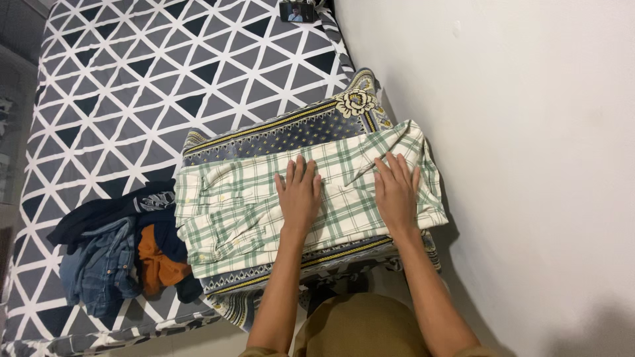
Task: The person folds a shirt on a patterned surface, carries it to a white shelf, and places it there.
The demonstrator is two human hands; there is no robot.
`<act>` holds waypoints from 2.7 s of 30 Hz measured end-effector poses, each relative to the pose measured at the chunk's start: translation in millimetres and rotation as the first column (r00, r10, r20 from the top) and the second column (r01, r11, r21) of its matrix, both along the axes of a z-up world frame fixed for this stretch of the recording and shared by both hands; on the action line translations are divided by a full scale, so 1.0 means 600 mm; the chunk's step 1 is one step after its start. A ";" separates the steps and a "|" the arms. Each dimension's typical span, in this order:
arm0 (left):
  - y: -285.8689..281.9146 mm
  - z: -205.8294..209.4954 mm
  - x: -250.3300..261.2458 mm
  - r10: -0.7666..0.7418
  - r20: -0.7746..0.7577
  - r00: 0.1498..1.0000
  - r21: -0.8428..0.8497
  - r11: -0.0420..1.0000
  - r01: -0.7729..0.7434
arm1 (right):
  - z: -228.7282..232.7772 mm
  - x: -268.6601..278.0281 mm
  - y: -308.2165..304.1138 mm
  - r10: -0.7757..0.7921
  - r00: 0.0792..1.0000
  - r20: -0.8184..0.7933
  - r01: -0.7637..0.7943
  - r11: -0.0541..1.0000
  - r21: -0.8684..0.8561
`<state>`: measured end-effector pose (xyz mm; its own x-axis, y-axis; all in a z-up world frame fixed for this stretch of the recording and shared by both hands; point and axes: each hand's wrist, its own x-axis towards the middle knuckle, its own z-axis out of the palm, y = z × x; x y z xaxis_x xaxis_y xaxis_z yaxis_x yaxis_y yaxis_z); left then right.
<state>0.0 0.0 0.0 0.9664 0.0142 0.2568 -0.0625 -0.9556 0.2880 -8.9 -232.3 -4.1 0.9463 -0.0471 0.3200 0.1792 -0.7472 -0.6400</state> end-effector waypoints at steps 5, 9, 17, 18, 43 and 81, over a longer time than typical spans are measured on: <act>-0.016 0.019 -0.043 -0.052 0.126 0.991 0.026 0.998 0.050 | 0.030 -0.011 0.059 0.054 0.999 0.007 -0.052 0.987 -0.149; -0.029 0.019 -0.060 -0.056 0.150 0.987 -0.044 0.997 0.063 | 0.043 -0.025 0.125 0.255 0.967 -0.015 -0.252 0.941 -0.226; -0.033 0.021 -0.057 0.013 0.074 0.997 -0.086 0.996 -0.007 | 0.035 -0.027 0.123 0.226 0.968 -0.110 -0.248 0.927 -0.282; -0.033 0.023 -0.059 0.037 0.079 0.996 -0.073 0.997 -0.031 | 0.035 -0.026 0.121 0.221 0.967 -0.125 -0.248 0.928 -0.280; 0.068 -0.004 -0.077 0.119 0.150 0.981 0.016 0.992 -0.123 | 0.057 -0.050 0.210 0.082 0.996 -0.043 -0.085 0.993 -0.079; 0.456 0.019 -0.243 0.307 0.246 0.919 -0.607 0.788 -0.101 | 0.063 -0.215 0.575 0.338 0.935 -0.109 -0.346 0.936 -0.067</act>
